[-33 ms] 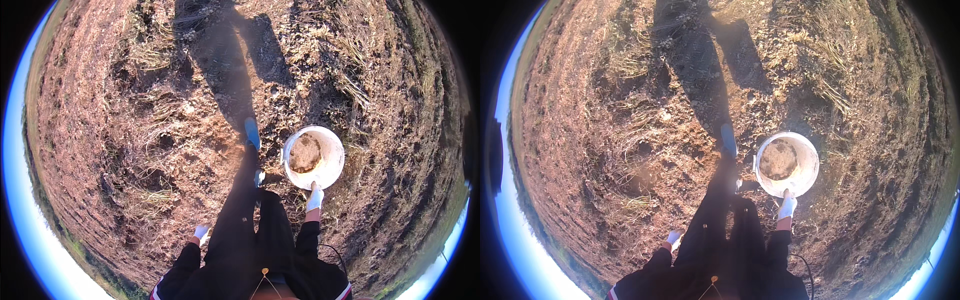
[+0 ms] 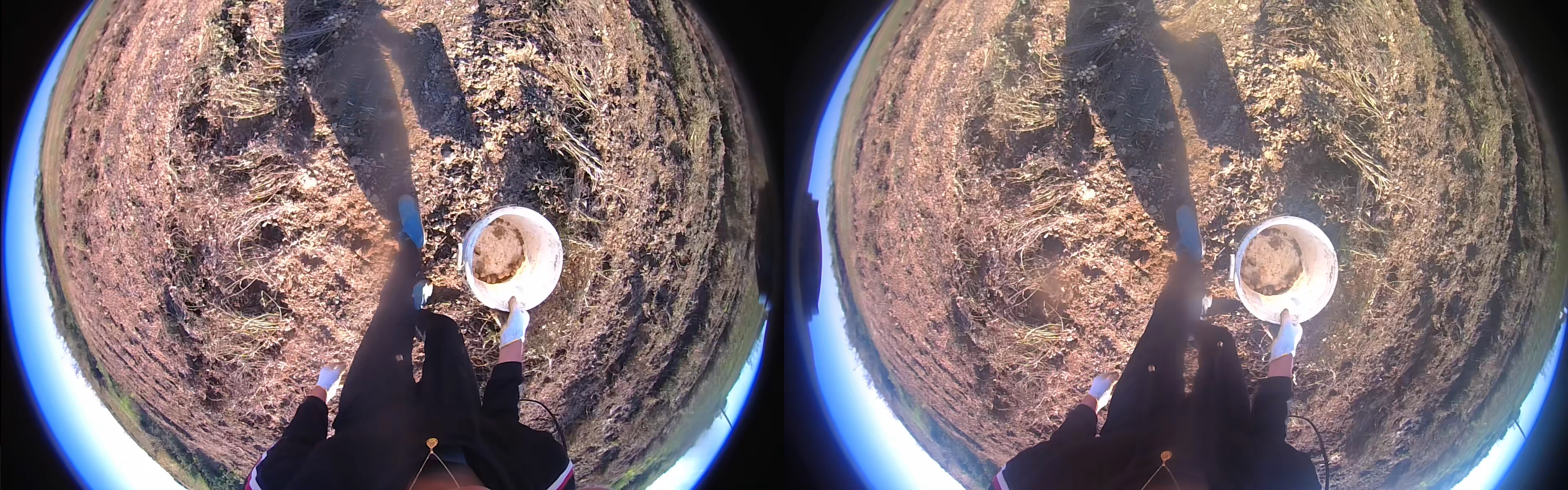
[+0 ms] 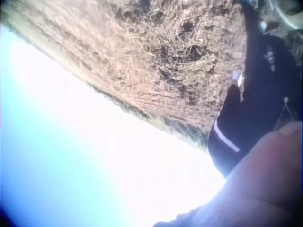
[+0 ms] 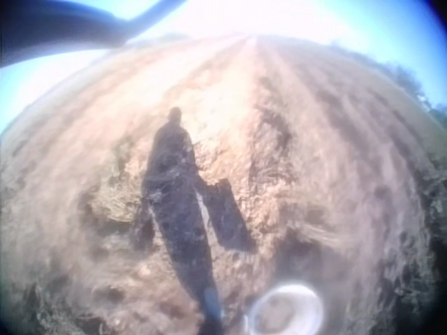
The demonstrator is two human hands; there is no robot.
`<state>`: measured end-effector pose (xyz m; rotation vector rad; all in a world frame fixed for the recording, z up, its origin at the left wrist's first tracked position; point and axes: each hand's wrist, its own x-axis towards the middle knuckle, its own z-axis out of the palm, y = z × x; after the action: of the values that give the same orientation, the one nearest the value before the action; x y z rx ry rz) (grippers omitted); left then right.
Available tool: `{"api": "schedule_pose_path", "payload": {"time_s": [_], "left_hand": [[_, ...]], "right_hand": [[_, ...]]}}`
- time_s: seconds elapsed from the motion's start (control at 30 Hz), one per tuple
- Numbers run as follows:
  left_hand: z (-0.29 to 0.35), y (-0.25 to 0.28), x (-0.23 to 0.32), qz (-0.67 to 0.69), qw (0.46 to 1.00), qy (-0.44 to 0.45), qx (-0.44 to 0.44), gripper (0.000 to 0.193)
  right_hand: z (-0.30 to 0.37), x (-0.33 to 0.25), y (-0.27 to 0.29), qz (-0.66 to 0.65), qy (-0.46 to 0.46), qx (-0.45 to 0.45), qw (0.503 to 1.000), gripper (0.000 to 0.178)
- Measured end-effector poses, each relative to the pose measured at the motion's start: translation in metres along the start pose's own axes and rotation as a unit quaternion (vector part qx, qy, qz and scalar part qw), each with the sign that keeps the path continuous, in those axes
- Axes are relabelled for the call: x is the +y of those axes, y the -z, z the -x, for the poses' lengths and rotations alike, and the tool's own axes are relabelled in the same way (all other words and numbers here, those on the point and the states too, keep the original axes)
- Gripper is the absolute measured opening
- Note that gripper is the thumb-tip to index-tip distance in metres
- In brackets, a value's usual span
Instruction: The person walks along a dirt path in a field, carrying a white bucket. They repeatedly squat, pick up small rocks and debris from the ground with gloved hands, and place them into the bucket. The person continues this process along the path, occasionally moving the bucket to a new spot.
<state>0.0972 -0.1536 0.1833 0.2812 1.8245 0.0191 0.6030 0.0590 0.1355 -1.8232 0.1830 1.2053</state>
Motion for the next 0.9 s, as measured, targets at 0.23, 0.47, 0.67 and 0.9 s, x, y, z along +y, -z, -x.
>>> {"api": "schedule_pose_path", "payload": {"time_s": [0.23, 0.47, 0.67, 0.9], "left_hand": [[-0.018, 0.057, 0.069, 0.184, 0.976, 0.116, 0.03, 0.037], [-0.089, 0.107, 0.12, 0.217, 0.974, 0.01, 0.068, 0.041], [-0.118, 0.082, 0.239, 0.29, 0.956, 0.045, -0.018, 0.052], [-0.145, 0.082, 0.27, 0.292, 0.956, 0.008, -0.034, 0.042]], "right_hand": [[-0.03, -0.053, -0.066, 0.001, 0.003, 0.045, 0.999, 0.029], [-0.034, -0.122, -0.101, -0.065, -0.015, 0.063, 0.996, 0.027], [-0.035, -0.188, -0.092, -0.032, 0.026, 0.111, 0.993, 0.033], [-0.014, -0.24, -0.084, -0.073, 0.06, 0.126, 0.987, 0.049]]}}
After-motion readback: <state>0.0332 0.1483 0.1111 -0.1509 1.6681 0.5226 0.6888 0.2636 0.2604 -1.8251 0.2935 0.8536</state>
